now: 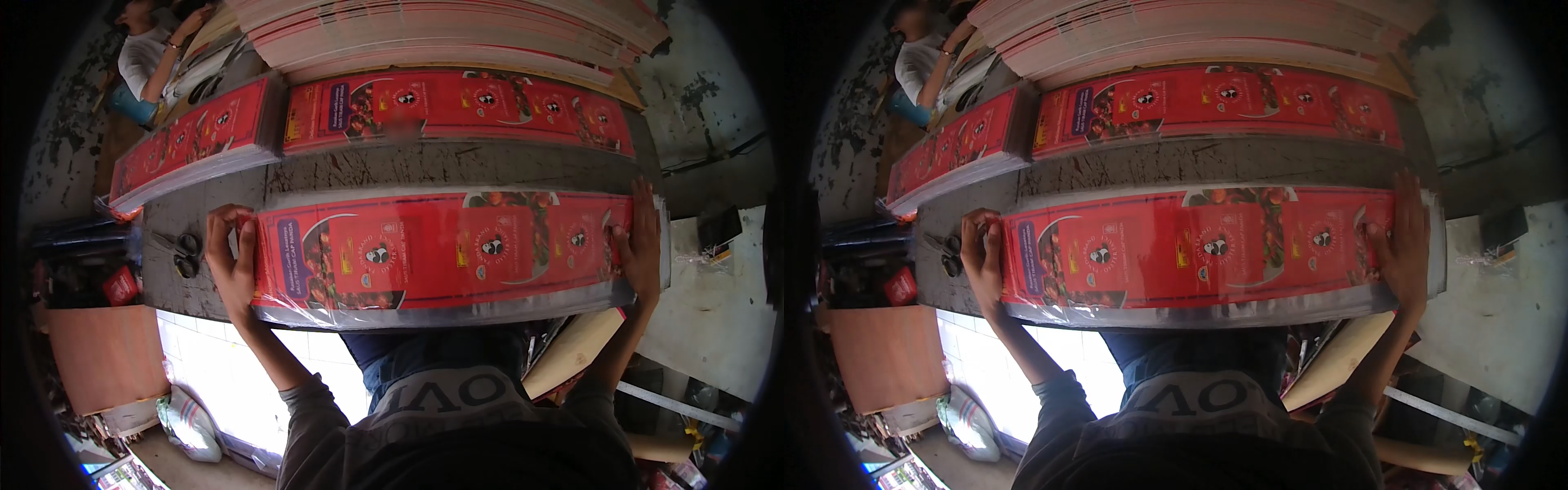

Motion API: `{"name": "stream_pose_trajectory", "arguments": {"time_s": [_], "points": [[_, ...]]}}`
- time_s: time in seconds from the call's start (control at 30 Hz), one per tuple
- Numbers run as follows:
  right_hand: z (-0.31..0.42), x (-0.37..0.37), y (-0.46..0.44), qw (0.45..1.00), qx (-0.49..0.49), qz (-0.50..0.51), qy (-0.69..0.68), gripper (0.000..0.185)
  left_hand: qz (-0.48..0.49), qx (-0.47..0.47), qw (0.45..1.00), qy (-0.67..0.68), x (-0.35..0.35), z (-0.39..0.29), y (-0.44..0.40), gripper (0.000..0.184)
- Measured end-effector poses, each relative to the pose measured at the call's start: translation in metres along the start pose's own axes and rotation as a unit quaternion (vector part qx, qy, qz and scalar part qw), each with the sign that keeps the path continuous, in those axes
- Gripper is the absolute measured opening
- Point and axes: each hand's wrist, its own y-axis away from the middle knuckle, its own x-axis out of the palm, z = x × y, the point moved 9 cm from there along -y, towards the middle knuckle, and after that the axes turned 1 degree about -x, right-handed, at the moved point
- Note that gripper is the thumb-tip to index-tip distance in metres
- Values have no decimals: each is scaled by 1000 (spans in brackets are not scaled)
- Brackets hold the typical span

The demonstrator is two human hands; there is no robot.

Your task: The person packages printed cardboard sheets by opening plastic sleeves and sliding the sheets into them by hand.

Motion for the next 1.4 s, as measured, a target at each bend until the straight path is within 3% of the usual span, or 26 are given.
{"name": "stream_pose_trajectory", "arguments": {"time_s": [0.07, 0.13, 0.2, 0.33, 0.4, 0.47, 0.5, 0.53, 0.57, 0.63, 0.67, 0.7, 0.77, 0.8, 0.83, 0.9, 0.93, 1.0, 1.03, 1.1, 1.23, 1.3, 1.4], "points": [[44, 12, 6, 988, -41, 48, 143, 85, -2, -14, 1000, 15, 1, 0, 1, 15], [85, 30, 15, 986, -57, 116, 105, 106, 0, -25, 999, 31, 2, 0, 2, 15], [135, 40, 22, 981, -107, 146, 66, 116, 5, -38, 998, 41, 2, 3, 3, 15], [216, 61, 45, 964, -188, 185, -36, 116, 9, -57, 997, 59, 2, 8, 5, 15], [250, 66, 59, 939, -262, 202, -91, 107, 11, -74, 994, 82, 3, 12, 6, 16], [293, 66, 91, 836, -394, 287, -254, 88, 15, -63, 995, 74, 2, 14, 4, 16], [309, 82, 126, 658, -402, 498, -397, 80, 18, -54, 996, 64, 2, 13, 4, 16], [317, 81, 161, 416, -373, 659, -504, 77, 22, -51, 996, 64, 3, 11, 4, 16], [323, 92, 168, 419, -374, 655, -505, 77, 21, -43, 997, 61, 2, 8, 3, 16], [333, 98, 143, 685, -450, 422, -387, 69, 16, -44, 997, 56, 1, 9, 6, 16], [323, 111, 142, 680, -387, 495, -379, 65, 13, -43, 997, 67, 1, 10, 7, 16], [319, 118, 146, 679, -389, 494, -380, 65, 8, -37, 996, 80, -1, 11, 6, 15], [302, 117, 129, 729, -375, 344, -458, 58, 14, -31, 995, 96, -1, 11, 6, 15], [290, 123, 120, 706, -266, 391, -527, 40, 21, -27, 993, 113, 1, 10, 5, 15], [284, 115, 118, 709, -265, 390, -524, 40, 21, -26, 993, 116, 2, 8, 5, 15], [254, 116, 109, 742, -138, 399, -520, 22, 11, -42, 995, 87, -1, 9, 6, 14], [245, 115, 112, 743, -138, 400, -518, 22, 10, -43, 995, 89, -1, 11, 6, 14], [223, 112, 116, 832, -165, 350, -397, 23, 5, -21, 996, 88, -2, 10, 6, 15], [218, 110, 119, 832, -164, 353, -396, 23, 4, -24, 996, 89, -2, 11, 7, 15], [210, 104, 118, 774, -90, 343, -524, 36, 5, -20, 996, 84, -2, 10, 6, 15], [234, 71, 100, 825, -165, 260, -473, 44, 10, -20, 997, 71, -1, 7, 6, 15], [260, 31, 84, 861, -283, 66, -418, 47, 6, -19, 998, 65, -1, 6, 6, 15], [310, 21, 55, 868, -343, 41, -357, 59, 16, -19, 998, 58, -2, 9, 6, 16]]}}
